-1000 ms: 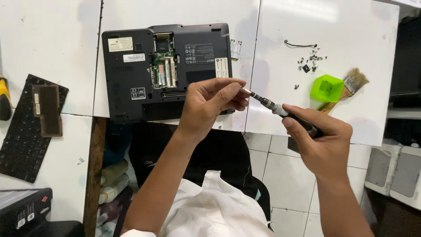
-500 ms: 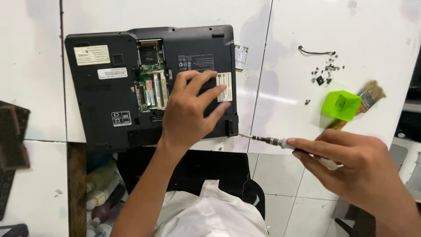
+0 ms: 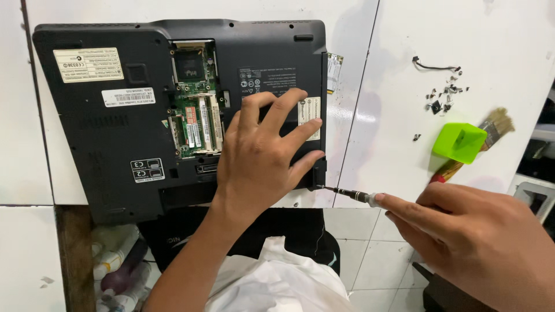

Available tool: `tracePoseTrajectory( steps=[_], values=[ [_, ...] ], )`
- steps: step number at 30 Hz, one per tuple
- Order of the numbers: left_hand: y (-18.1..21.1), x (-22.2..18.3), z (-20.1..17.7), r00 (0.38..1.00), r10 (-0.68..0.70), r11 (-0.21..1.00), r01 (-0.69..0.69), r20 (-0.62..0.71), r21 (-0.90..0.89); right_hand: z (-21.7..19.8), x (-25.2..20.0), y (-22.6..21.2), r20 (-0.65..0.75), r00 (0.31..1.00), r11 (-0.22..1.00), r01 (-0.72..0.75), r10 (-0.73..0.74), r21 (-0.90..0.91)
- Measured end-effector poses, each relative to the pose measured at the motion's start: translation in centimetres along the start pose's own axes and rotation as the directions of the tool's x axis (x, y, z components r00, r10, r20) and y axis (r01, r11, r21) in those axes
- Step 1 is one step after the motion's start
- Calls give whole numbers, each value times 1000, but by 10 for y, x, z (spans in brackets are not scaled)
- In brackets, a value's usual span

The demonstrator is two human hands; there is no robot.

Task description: The person uses a screwdriver to remove screws from the back panel of a laptop. They place the screws on the table and continue unscrewing additional fasteners from different locations on the laptop chassis.

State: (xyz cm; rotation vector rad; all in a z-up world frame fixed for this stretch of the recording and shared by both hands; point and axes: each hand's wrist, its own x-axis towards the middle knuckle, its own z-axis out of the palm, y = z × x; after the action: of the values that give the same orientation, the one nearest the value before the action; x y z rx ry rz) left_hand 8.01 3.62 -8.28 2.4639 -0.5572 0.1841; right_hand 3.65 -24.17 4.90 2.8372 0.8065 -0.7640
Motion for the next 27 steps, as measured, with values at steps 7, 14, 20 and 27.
tracePoseTrajectory(
  steps=[7,14,20,27],
  values=[
    [-1,0,-2,1000,3,1000,-2,-9,10,-6,1,-8,34,999,998,-25,27,-64],
    [-1,0,-1,1000,-2,1000,3,-7,7,-17,2,-30,-2,1000,992,28,-28,-127],
    [-2,-2,1,1000,-3,1000,3,-8,3,-21,-2,-40,77,996,979,48,-33,-198],
    [-4,-3,1,1000,-1,1000,1,-12,7,-22,-4,-41,190,982,965,35,16,-261]
  ],
)
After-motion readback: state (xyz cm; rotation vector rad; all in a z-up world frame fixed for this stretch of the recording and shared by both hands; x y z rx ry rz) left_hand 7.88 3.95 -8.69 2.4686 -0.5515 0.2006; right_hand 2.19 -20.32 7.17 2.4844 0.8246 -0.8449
